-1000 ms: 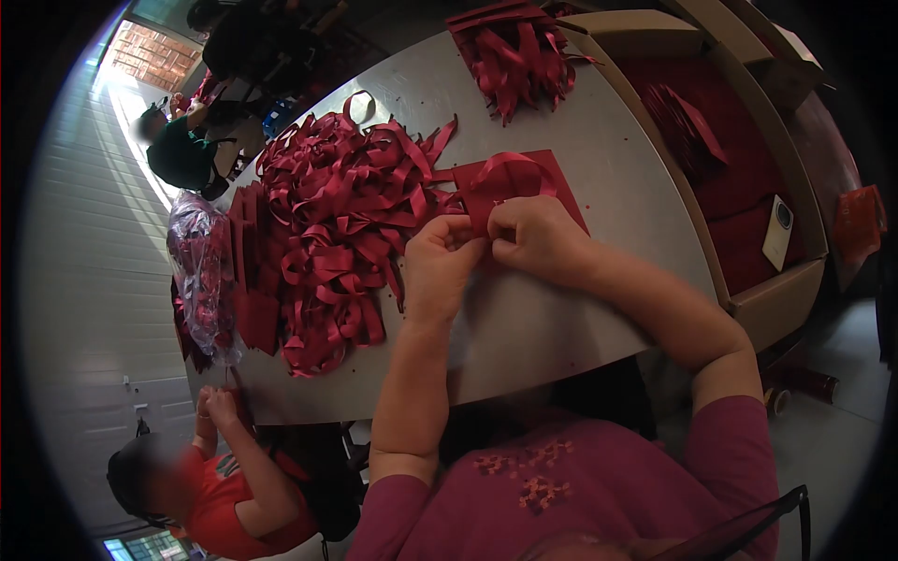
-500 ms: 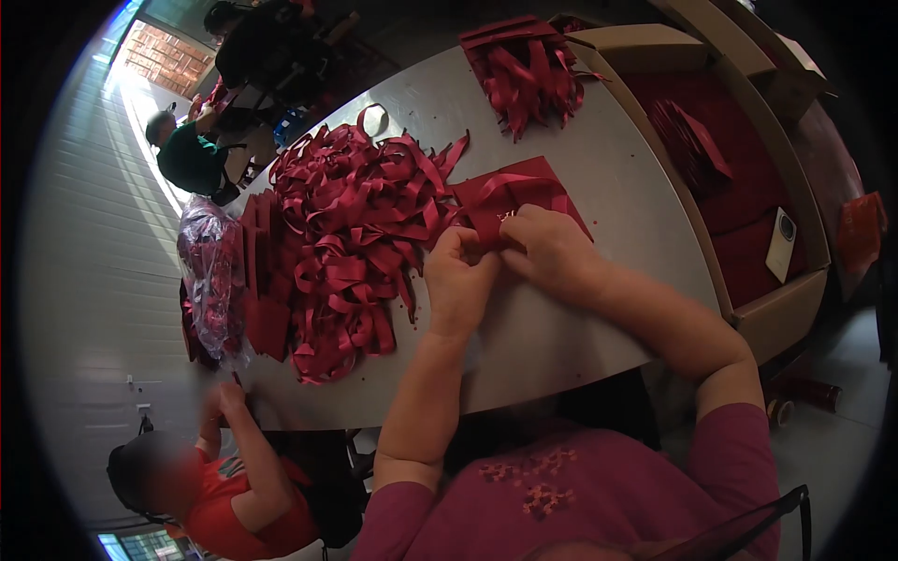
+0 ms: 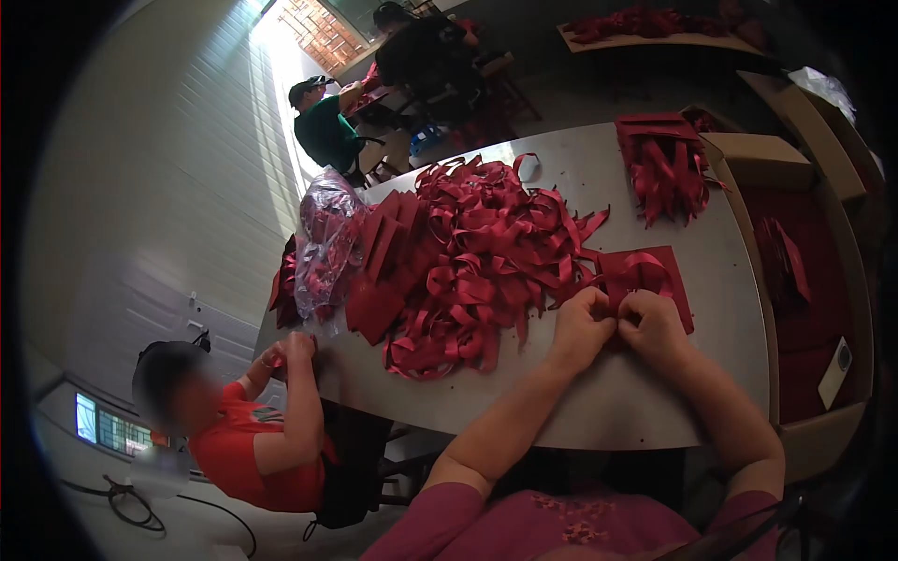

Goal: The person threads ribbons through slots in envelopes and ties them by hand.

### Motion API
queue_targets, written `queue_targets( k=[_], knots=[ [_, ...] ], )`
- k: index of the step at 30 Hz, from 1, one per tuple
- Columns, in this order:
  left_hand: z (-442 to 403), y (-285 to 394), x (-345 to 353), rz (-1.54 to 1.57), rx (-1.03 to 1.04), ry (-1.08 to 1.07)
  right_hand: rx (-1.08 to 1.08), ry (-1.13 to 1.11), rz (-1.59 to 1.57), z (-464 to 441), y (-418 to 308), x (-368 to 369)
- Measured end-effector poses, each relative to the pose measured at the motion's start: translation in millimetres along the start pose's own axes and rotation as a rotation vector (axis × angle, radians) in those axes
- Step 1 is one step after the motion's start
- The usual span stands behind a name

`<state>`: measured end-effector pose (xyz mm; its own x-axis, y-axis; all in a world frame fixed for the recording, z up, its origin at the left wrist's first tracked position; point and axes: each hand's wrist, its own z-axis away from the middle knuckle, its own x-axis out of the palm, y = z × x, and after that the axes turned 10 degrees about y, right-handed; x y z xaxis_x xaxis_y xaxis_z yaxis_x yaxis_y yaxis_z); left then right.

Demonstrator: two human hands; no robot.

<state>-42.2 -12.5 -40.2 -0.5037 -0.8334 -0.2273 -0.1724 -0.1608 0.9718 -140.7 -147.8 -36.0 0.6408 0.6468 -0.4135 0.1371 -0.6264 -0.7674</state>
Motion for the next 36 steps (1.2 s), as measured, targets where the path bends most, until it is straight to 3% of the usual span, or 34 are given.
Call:
queue_targets(
  k=[1, 3, 5, 10, 14, 16, 20, 21, 23, 24, 26, 29, 33, 36],
  knots=[
    [0.9, 1.1, -0.9, 0.058, -0.035, -0.039, 0.000, -0.005, -0.001, -0.2, -3.4, -2.9],
    [-2.0, 0.3, -5.6, 0.123, -0.074, -0.080, 0.252, -0.117, -0.117, -4.4, -8.5, -10.0],
    [-7.6, -6.1, -12.8, 0.487, -0.268, -0.262, 0.250, -0.100, -0.147, -6.7, -3.3, -8.4],
    [-9.1, 16.6, -19.8, 0.362, -0.354, -0.370, 0.031, -0.011, 0.082, 1.0, -4.3, -12.7],
    [-12.6, 4.5, -15.8, 0.260, -0.281, -0.348, 0.076, -0.116, 0.123, -3.3, -2.4, -19.0],
    [-13.3, 4.7, -17.0, 0.237, -0.280, -0.298, -0.120, -0.048, -0.059, -8.9, 0.1, -28.7],
    [-13.2, 6.0, -15.5, 0.308, -0.335, -0.287, 0.190, 0.441, -0.118, -40.6, 19.4, -70.2],
    [-13.7, 2.9, -14.0, 0.313, -0.337, -0.296, 0.194, 0.444, -0.108, -44.7, 34.0, -79.1],
    [-14.4, -5.1, -12.6, 0.331, -0.227, -0.343, 0.337, 0.295, 0.152, -46.7, 60.8, -87.4],
    [-13.6, -4.4, -11.7, 0.330, -0.230, -0.343, 0.340, 0.293, 0.151, -45.7, 58.9, -86.3],
    [-11.8, -2.5, -8.6, 0.325, -0.177, -0.326, 0.402, 0.080, 0.256, -43.5, 55.2, -79.6],
    [-10.9, -5.0, -5.3, 0.301, -0.133, -0.299, 0.312, -0.060, 0.321, -37.4, 51.0, -72.5],
    [-10.3, -4.3, -4.0, 0.337, -0.146, -0.294, 0.396, -0.024, 0.167, -38.1, 48.3, -66.5],
    [-8.3, 1.2, -3.4, 0.254, -0.154, -0.288, 0.461, -0.121, 0.079, -39.5, 46.0, -68.2]
  ],
)
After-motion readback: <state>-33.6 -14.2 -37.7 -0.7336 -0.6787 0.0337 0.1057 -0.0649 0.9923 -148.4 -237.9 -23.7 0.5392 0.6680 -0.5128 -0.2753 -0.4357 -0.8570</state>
